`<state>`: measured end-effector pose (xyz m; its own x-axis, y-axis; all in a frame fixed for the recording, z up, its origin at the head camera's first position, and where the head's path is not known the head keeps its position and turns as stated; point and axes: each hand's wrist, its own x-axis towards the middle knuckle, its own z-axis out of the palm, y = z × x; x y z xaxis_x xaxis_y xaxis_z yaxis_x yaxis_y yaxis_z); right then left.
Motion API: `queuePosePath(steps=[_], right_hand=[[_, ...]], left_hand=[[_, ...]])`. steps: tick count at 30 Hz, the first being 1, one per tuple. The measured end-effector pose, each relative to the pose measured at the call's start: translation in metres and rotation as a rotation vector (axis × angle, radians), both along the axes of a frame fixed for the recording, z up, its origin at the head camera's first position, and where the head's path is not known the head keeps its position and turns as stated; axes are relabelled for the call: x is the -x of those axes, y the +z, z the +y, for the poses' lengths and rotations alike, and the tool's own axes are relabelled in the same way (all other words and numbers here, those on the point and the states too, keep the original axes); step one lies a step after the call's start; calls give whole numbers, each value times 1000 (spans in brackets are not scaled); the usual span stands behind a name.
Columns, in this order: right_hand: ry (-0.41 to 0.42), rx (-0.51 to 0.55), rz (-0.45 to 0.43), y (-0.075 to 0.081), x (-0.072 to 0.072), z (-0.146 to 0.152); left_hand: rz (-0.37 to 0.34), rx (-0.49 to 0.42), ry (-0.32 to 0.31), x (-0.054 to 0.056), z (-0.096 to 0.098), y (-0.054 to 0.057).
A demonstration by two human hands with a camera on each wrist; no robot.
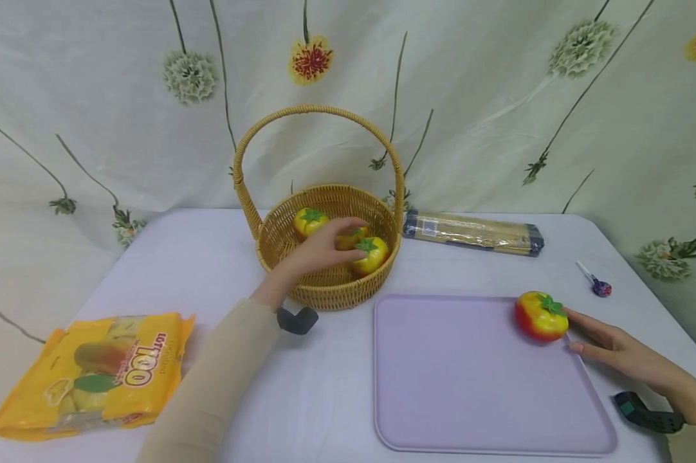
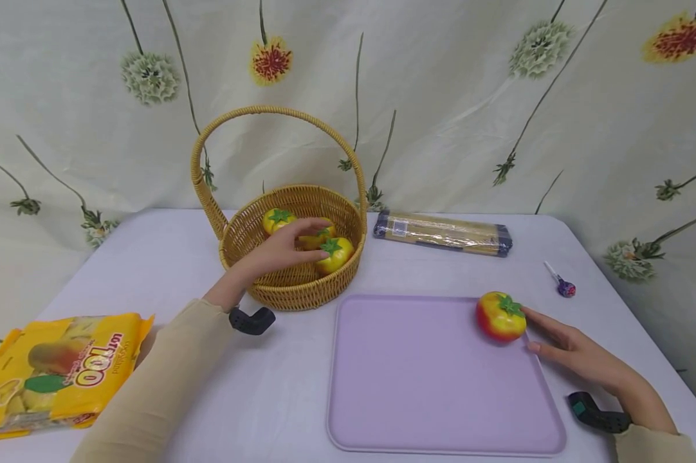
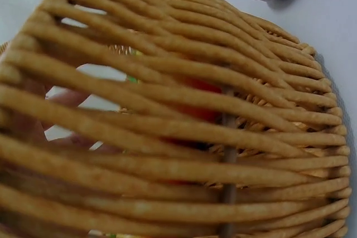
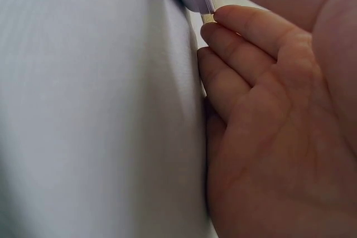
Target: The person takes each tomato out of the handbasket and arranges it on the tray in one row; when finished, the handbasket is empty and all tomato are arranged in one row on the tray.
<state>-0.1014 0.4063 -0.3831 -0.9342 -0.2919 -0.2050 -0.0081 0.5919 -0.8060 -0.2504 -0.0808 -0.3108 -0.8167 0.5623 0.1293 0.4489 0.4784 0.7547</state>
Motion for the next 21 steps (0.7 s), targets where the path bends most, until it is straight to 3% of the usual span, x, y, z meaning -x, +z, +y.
queuePosePath(steps=[11, 21], right_hand=[[-7, -29, -13, 1, 1, -1], [-11, -31, -10, 0, 0, 0]], left_hand=[[50, 66, -26, 3, 11, -1], [49, 152, -65, 7, 22, -1]])
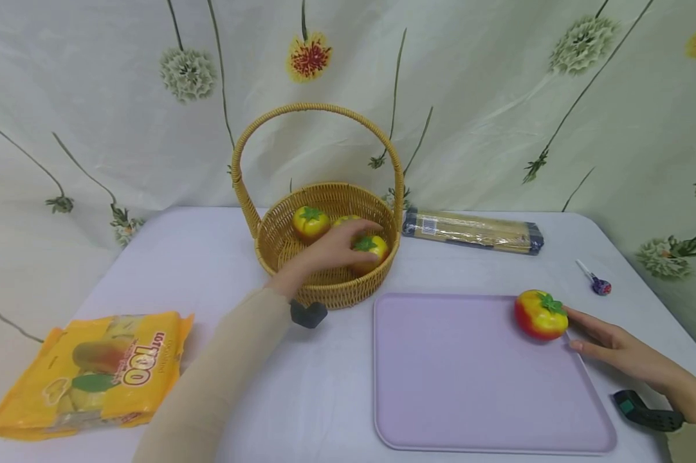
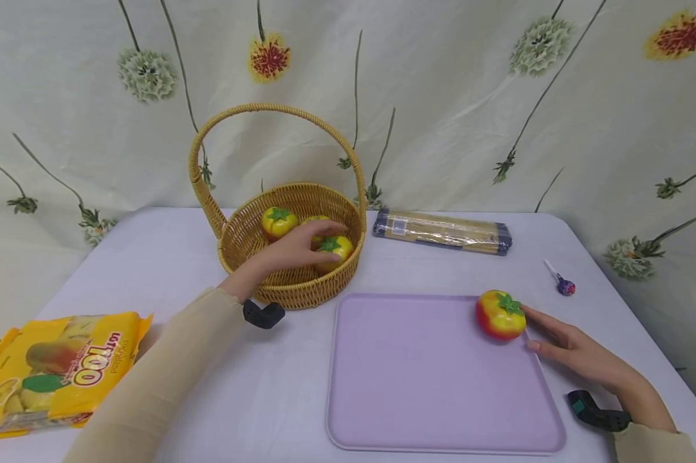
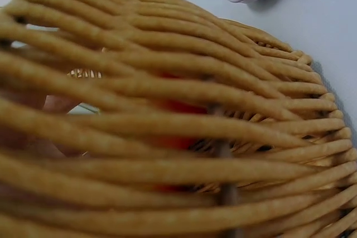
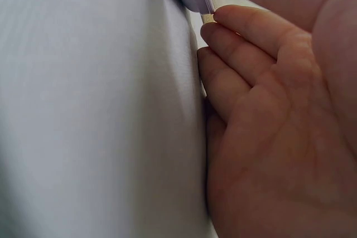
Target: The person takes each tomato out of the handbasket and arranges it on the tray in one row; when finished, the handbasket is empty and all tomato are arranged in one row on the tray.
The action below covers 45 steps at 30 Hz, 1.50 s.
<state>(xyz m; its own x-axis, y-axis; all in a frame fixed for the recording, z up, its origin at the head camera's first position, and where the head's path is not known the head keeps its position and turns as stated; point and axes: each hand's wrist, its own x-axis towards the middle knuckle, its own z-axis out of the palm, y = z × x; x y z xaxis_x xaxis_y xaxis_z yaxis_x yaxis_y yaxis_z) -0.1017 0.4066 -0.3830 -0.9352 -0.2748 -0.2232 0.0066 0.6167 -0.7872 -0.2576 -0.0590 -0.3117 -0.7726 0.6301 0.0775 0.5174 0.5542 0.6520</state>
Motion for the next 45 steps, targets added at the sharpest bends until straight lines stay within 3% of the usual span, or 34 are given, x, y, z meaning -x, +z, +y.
queuePosePath(steps=[10, 25, 31, 35, 45], right_hand=[[0, 30, 5, -1, -1, 0], [14, 47, 23, -4, -1, 5], [27, 39, 48, -5, -1, 5], [35, 29, 61, -6, -1, 5], [19, 26, 27, -2, 0, 2]], left_hand=[[-38, 164, -40, 3, 2, -5], [-104, 190, -58, -2, -2, -3], [-121, 207, -2, -2, -5, -6], [-100, 154, 69, -4, -6, -5], [-72, -49, 159, -15, -5, 6]])
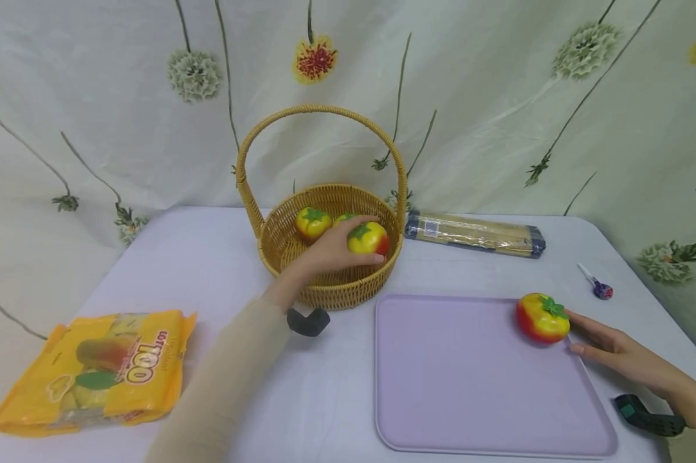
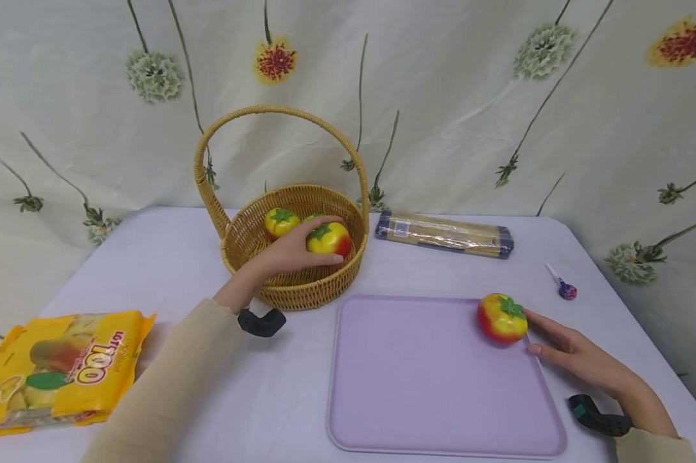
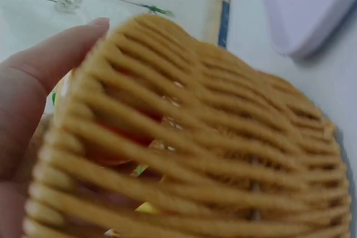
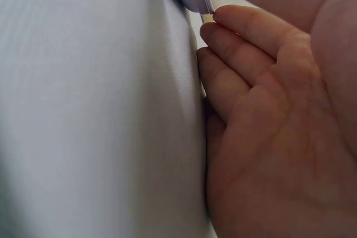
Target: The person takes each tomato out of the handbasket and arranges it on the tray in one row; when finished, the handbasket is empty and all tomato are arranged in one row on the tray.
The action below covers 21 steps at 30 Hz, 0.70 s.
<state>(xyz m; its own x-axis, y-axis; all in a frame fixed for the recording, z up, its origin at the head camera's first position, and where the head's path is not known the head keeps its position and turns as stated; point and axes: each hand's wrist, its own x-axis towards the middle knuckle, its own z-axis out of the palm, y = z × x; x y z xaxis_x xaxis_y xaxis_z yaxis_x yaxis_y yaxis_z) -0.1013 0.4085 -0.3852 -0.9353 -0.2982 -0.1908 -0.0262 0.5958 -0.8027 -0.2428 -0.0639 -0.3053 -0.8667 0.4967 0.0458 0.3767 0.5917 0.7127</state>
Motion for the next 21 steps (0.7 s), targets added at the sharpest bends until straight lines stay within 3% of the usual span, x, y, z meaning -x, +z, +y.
queuePosePath(steps=[5, 8, 11, 16, 21], right_hand=[[-13, -11, -17, 1, 0, -3], [-17, -16, -23, 2, 0, -3], [-18, -12, -24, 3, 0, -3], [11, 8, 19, 2, -1, 1], [16, 14, 23, 0, -1, 3]], left_hand=[[-14, -166, -4, -19, 13, 12], [-54, -267, -77, -35, 30, 20], [-106, -338, -176, -48, 52, 20], [-126, -337, -313, -57, 96, 1], [-91, -247, -352, -60, 133, -26]])
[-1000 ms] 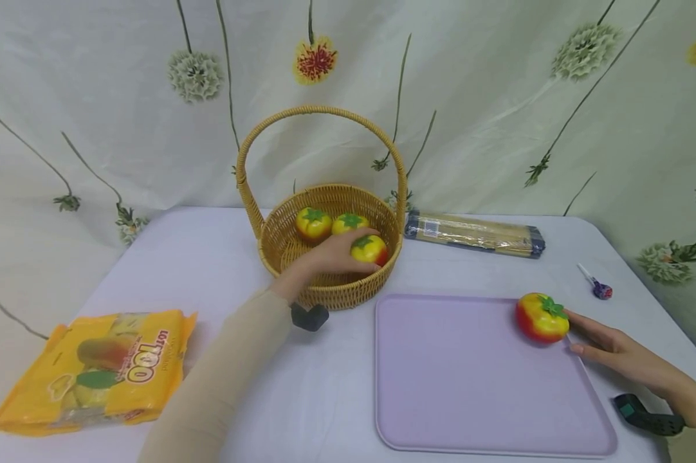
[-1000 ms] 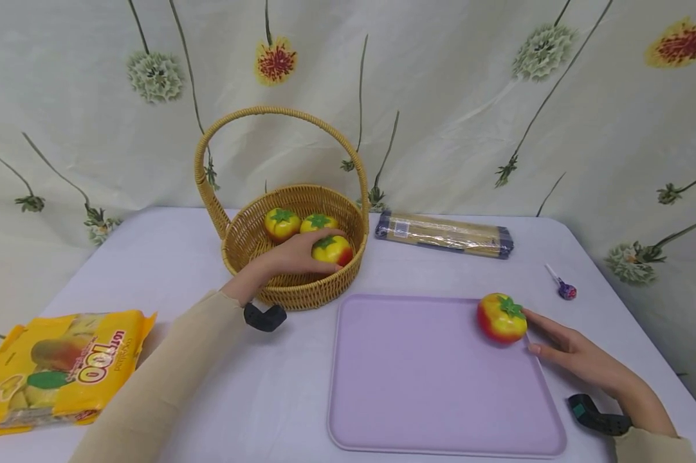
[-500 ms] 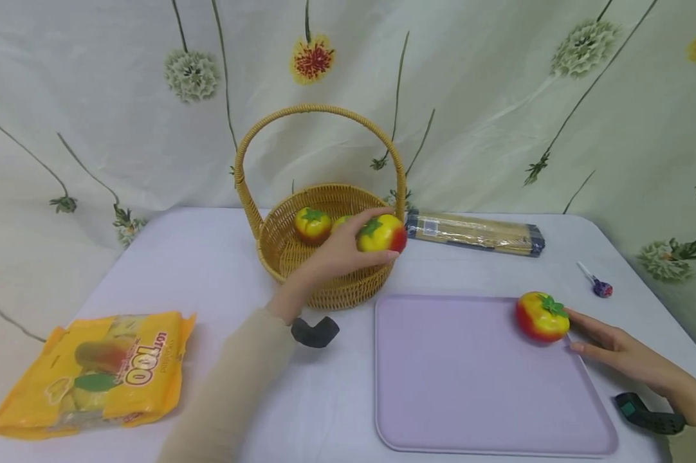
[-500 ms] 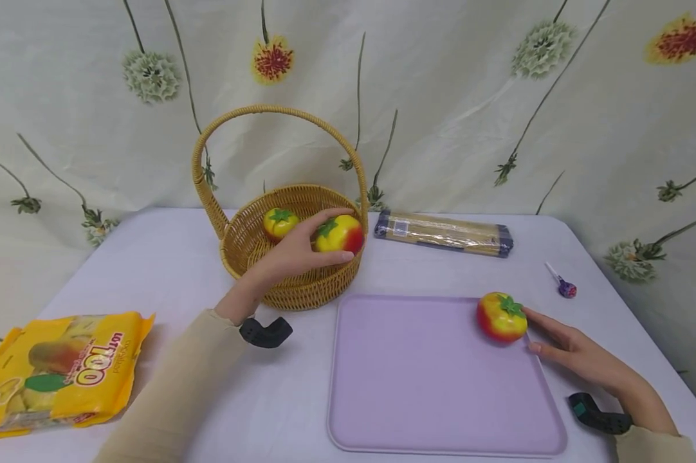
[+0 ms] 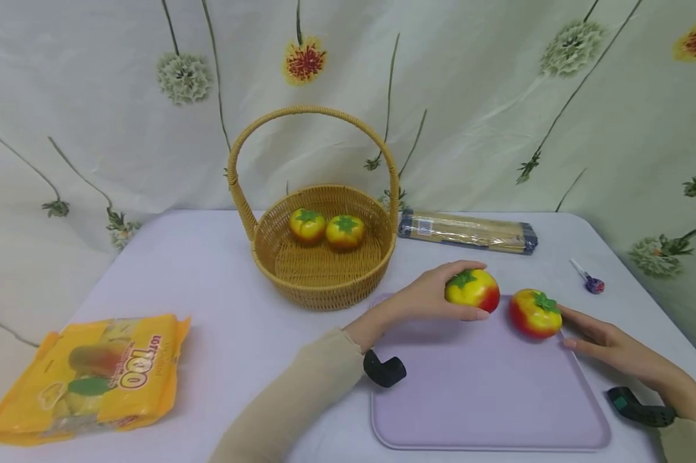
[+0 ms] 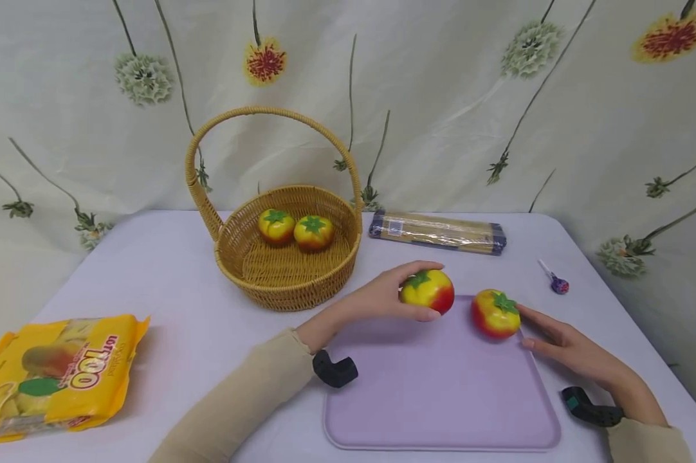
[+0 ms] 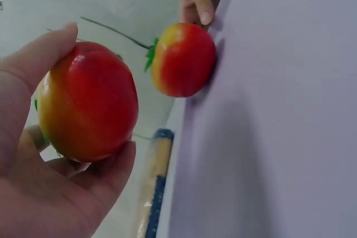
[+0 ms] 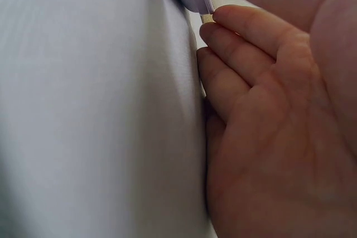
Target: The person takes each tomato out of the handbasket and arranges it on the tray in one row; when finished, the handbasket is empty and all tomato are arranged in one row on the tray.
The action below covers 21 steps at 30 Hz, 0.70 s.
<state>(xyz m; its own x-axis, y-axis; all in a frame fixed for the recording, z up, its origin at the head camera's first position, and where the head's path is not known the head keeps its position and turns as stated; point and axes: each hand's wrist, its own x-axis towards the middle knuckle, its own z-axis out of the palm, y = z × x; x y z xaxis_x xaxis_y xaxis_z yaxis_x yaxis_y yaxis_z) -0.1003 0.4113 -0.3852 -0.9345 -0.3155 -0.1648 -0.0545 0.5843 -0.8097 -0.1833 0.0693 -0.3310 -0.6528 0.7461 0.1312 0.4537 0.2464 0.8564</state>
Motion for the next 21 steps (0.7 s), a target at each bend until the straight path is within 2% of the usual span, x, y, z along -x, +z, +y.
queuePosePath(steps=[5, 9, 16, 21], right_hand=[[1, 10, 3, 0, 1, -1], [1, 11, -3, 1, 2, -2], [-1, 9, -13, 2, 2, -3], [-13, 8, -27, 3, 2, -3]], left_hand=[[72, 129, 31, 4, 23, -20], [122, 213, 41, 5, 32, -29], [211, 309, 30, -3, 40, -32], [250, 327, 34, -8, 42, -30]])
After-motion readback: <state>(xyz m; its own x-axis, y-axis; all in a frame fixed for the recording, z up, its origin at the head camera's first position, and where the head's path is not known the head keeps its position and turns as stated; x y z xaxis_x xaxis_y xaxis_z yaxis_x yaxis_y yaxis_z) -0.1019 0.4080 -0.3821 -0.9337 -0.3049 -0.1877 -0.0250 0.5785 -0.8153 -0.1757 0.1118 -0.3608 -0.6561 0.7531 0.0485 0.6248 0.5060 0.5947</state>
